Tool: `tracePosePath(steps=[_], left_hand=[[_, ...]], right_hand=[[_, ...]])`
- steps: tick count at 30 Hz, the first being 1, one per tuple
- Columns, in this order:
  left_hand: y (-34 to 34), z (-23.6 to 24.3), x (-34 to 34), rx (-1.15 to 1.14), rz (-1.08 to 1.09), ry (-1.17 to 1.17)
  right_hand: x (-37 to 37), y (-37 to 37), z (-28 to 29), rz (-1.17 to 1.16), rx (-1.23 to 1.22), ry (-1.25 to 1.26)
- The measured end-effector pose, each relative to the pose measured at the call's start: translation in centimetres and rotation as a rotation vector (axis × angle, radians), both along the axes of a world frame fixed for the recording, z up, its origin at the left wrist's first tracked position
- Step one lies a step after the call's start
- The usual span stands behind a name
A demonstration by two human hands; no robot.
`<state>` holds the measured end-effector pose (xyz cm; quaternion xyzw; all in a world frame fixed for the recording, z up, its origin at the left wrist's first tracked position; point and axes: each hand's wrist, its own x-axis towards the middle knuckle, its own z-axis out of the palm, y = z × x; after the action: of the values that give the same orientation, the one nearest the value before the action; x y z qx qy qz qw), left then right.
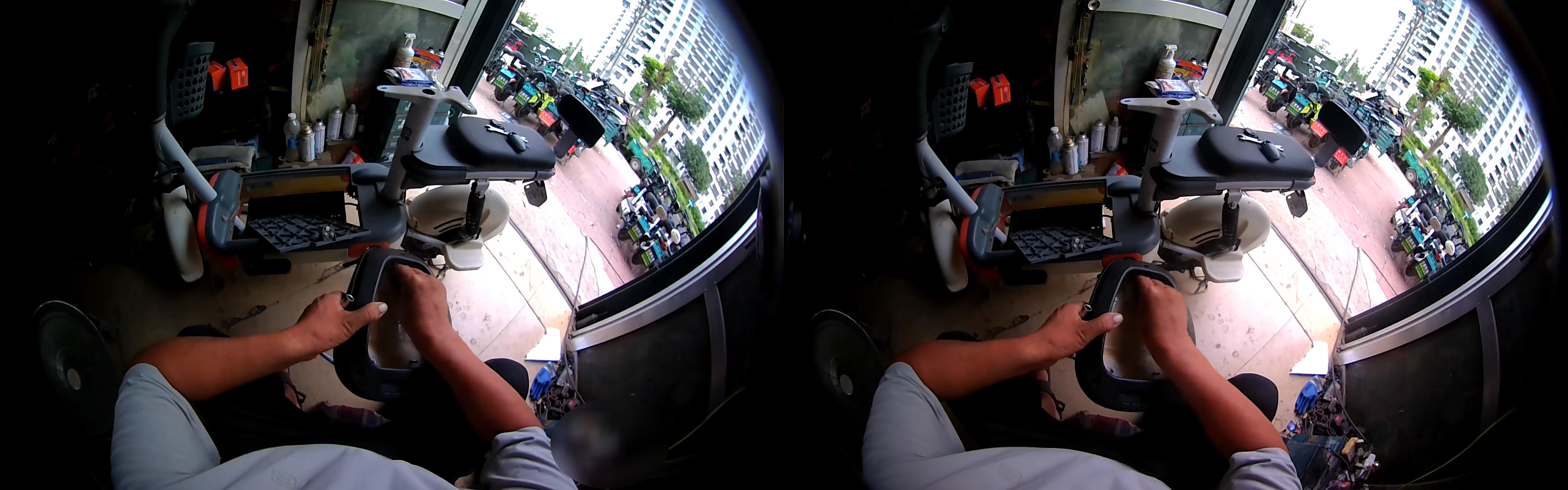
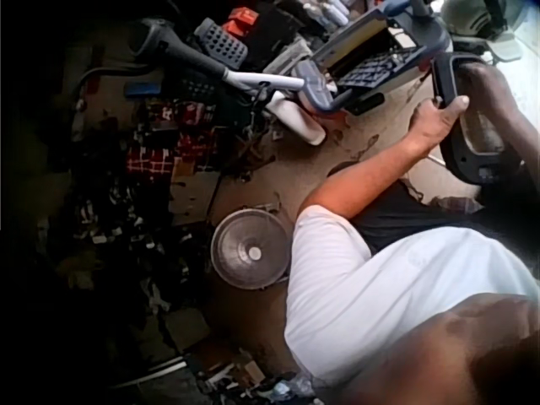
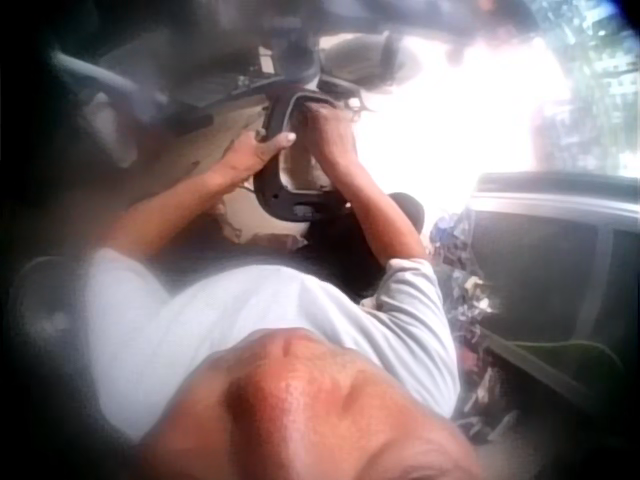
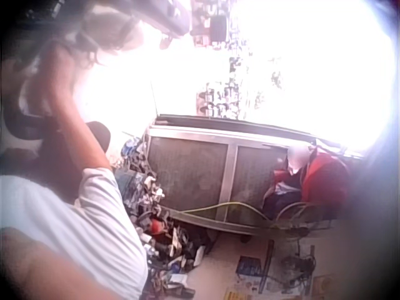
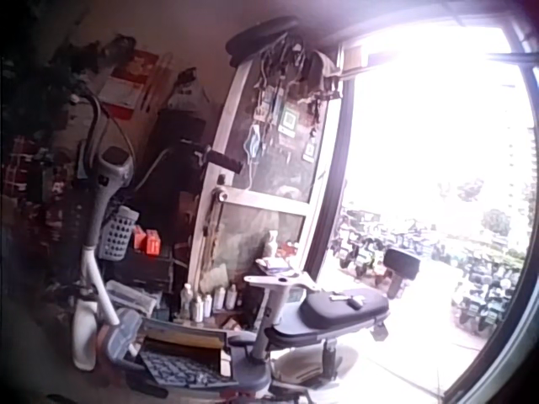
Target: The person removes a seat from a scooter, handles the seat base, and uses a power drill to remove fasteners from the internal frame.
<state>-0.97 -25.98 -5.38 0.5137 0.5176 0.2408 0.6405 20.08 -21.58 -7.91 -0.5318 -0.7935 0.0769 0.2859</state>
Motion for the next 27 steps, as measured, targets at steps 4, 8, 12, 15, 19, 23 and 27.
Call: tracePosePath(steps=[4, 8, 12, 15, 19, 23, 27], left_hand=[[0.2, -0.2, 0.0, -0.003, -0.003, 0.007], [0.0, -0.3, 0.0, 0.041, 0.002, 0.009], [0.0, -0.4, 0.2, 0.025, -0.003, 0.032], [0.0, -0.1, 0.3, 0.025, 0.003, 0.036], [-0.2, -0.4, 0.2, 0.024, 0.027, 0.053], [-0.1, -1.7, 0.1, 0.055, 0.021, 0.006], [-0.3, -1.5, 0.1, 0.055, 0.045, 0.029]], right_hand=[[0.2, 0.2, -0.7, -0.004, 0.008, -0.050], [0.5, 0.3, -0.5, 0.006, 0.012, -0.043], [0.8, 0.7, -1.1, -0.013, -0.045, -0.134], [1.1, 1.2, -2.1, -0.057, -0.023, -0.134], [0.4, 0.7, -1.3, -0.073, -0.026, -0.139], [0.4, 0.8, -1.3, -0.062, -0.095, -0.167], [0.4, 0.3, -0.7, -0.041, -0.071, -0.217]])
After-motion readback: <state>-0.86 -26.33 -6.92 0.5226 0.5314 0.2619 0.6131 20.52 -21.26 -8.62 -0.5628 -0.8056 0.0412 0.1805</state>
